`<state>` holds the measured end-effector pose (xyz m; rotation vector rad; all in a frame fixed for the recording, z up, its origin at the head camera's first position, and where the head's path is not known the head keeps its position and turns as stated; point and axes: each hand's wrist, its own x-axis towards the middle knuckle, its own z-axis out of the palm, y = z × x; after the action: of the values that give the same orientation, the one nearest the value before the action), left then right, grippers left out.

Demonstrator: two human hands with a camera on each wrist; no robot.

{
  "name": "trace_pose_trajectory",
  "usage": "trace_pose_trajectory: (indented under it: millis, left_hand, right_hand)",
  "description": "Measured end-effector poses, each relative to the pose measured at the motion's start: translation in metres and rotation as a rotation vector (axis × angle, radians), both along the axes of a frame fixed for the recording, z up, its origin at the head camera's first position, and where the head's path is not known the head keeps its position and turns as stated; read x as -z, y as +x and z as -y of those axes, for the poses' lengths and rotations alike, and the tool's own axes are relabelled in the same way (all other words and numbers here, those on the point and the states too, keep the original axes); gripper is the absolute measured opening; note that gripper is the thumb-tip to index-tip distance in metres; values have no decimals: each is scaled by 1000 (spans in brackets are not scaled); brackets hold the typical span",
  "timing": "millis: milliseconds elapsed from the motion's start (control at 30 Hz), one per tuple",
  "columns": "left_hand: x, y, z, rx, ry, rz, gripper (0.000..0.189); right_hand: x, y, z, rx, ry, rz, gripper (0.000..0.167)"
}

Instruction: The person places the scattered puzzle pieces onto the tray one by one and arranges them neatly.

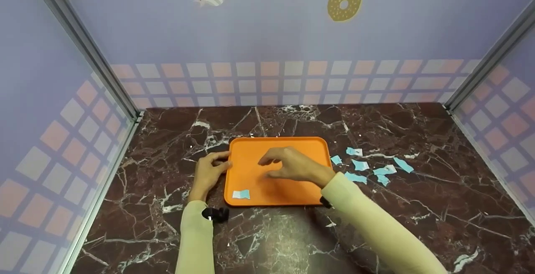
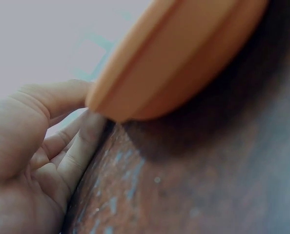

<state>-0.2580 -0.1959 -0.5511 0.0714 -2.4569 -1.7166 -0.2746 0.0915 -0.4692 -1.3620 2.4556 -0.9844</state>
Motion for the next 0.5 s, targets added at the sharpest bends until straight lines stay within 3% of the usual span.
trace_pose_trajectory:
  millis: [233, 500]
  left_hand:
    - [1, 0, 0, -9, 11, -7, 31]
    - [-1, 0, -1, -8, 22, 12, 32]
  right_hand:
    - [-9, -2, -26, 88, -27, 43, 33]
    - [-11, -2, -61, 139, -47, 0, 33]
